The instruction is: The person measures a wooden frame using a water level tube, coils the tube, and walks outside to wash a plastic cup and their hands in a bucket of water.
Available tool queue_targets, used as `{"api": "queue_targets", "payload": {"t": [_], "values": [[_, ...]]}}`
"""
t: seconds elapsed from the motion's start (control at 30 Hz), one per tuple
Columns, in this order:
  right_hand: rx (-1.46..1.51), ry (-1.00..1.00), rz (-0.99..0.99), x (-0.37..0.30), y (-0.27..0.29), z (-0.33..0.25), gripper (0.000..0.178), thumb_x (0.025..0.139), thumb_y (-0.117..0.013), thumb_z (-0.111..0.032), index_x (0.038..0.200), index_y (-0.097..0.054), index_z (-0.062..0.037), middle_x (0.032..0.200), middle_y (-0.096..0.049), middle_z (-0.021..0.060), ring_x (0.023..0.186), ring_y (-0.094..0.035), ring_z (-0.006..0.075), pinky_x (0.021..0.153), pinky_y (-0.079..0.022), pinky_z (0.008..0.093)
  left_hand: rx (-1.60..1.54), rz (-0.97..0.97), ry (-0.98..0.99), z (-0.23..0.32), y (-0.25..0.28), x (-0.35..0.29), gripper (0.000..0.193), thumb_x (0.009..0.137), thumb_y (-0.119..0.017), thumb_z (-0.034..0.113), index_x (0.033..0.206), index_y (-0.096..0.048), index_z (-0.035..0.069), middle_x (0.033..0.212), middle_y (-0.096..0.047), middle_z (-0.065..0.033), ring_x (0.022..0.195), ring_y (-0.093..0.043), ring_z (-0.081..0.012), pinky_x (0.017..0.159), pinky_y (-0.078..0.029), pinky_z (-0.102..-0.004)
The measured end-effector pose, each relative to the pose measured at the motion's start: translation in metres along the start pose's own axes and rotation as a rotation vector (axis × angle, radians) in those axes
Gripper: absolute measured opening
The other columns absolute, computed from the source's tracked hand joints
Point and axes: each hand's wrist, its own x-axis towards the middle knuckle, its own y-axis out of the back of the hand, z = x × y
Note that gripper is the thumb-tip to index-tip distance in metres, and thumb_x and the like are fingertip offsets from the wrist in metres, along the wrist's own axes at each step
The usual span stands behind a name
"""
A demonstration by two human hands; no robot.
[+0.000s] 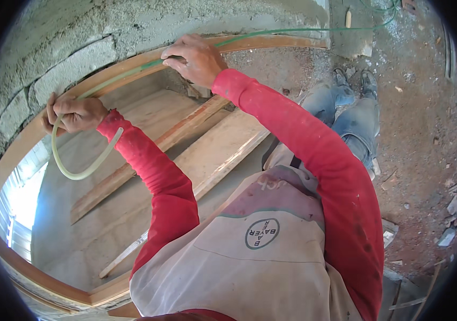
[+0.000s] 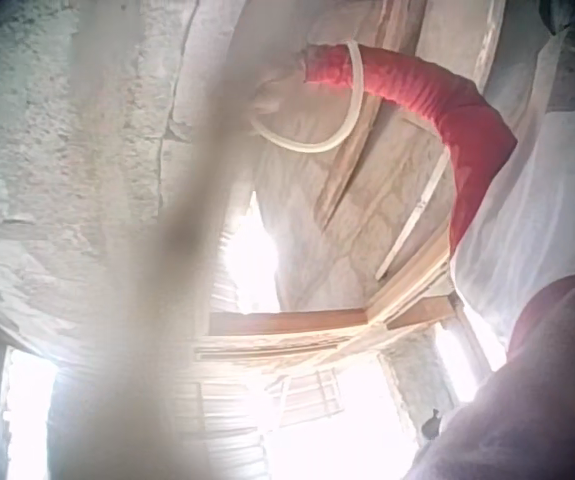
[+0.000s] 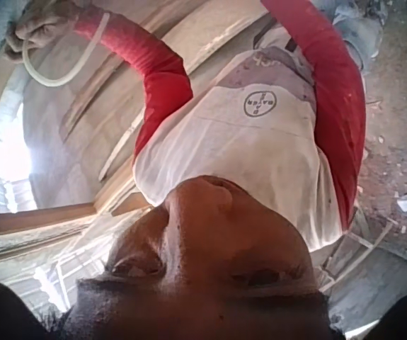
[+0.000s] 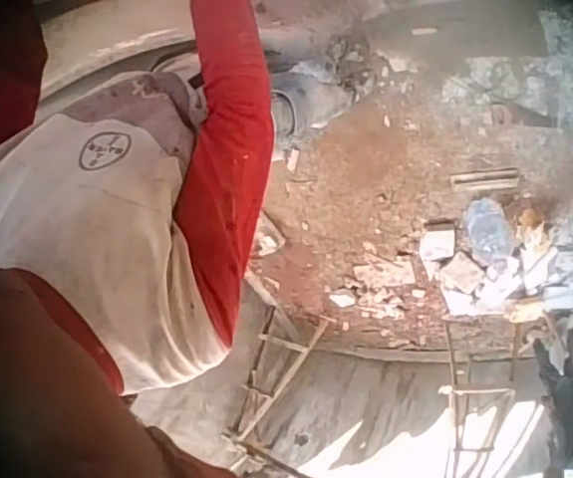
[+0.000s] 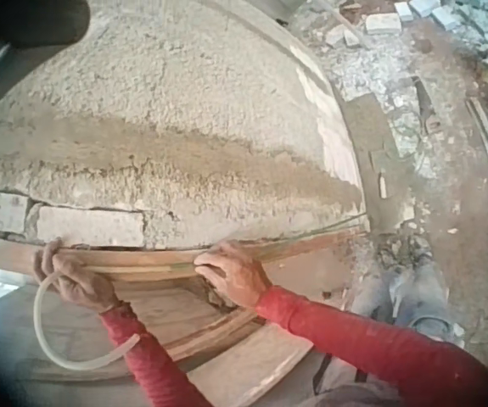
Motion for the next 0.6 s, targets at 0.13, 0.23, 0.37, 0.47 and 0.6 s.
{"api": "queue_targets", "payload": {"t": [0.13, 0.23, 0.37, 0.47, 0.6], "values": [[-0.004, -0.022, -0.029, 0.0018, 0.0005, -0.0005, 0.012, 0.083, -0.071, -0.021, 0.093, -0.072, -0.0152, 0.088, -0.063, 0.0044, 0.088, -0.059, 0.0263, 0.076, -0.049, 0.0382, 0.052, 0.028, 0.026, -0.0004, -0.0021, -0.0024, 0.054, 0.1, -0.039, 0.026, 0.052, -0.049, 0.005, 0.091, -0.068, -0.0078, 0.113, -0.041, -0.0295, 0.096, -0.034, -0.0459], [0.02, -0.008, -0.012, 0.0011, -0.0001, 0.0014, 0.012, 0.083, -0.072, -0.021, 0.093, -0.072, -0.0157, 0.087, -0.062, 0.004, 0.088, -0.059, 0.0251, 0.075, -0.049, 0.0377, 0.017, 0.023, 0.03, -0.0019, -0.0019, -0.0034, 0.055, 0.101, -0.037, 0.027, 0.053, -0.049, 0.005, 0.092, -0.069, -0.0083, 0.116, -0.04, -0.0304, 0.098, -0.033, -0.0464], [0.04, -0.006, -0.001, -0.0018, -0.0006, 0.004, 0.011, 0.083, -0.072, -0.021, 0.093, -0.072, -0.0163, 0.086, -0.062, 0.0034, 0.086, -0.059, 0.0242, 0.074, -0.049, 0.0373, 0.008, 0.058, 0.018, -0.0022, -0.0048, -0.0061, 0.057, 0.103, -0.036, 0.029, 0.052, -0.048, 0.006, 0.089, -0.068, -0.0073, 0.114, -0.04, -0.0259, 0.098, -0.031, -0.0439], [0.005, 0.029, 0.015, -0.0023, -0.0007, 0.005, 0.013, 0.082, -0.073, -0.018, 0.095, -0.072, -0.0134, 0.088, -0.064, 0.0048, 0.084, -0.061, 0.0242, 0.071, -0.049, 0.0356, 0.005, 0.078, 0.016, -0.0024, -0.0063, -0.0074, 0.057, 0.103, -0.035, 0.03, 0.052, -0.047, 0.007, 0.089, -0.068, -0.006, 0.114, -0.04, -0.0257, 0.099, -0.031, -0.0435], [0.005, 0.034, 0.009, -0.0028, -0.0004, 0.0053, 0.013, 0.082, -0.073, -0.019, 0.095, -0.073, -0.014, 0.088, -0.064, 0.0045, 0.084, -0.061, 0.024, 0.071, -0.049, 0.0354, 0.004, 0.065, 0.014, -0.0038, -0.0049, -0.007, 0.058, 0.104, -0.035, 0.031, 0.053, -0.046, 0.007, 0.09, -0.068, -0.0056, 0.115, -0.04, -0.0257, 0.099, -0.031, -0.0432]]}}
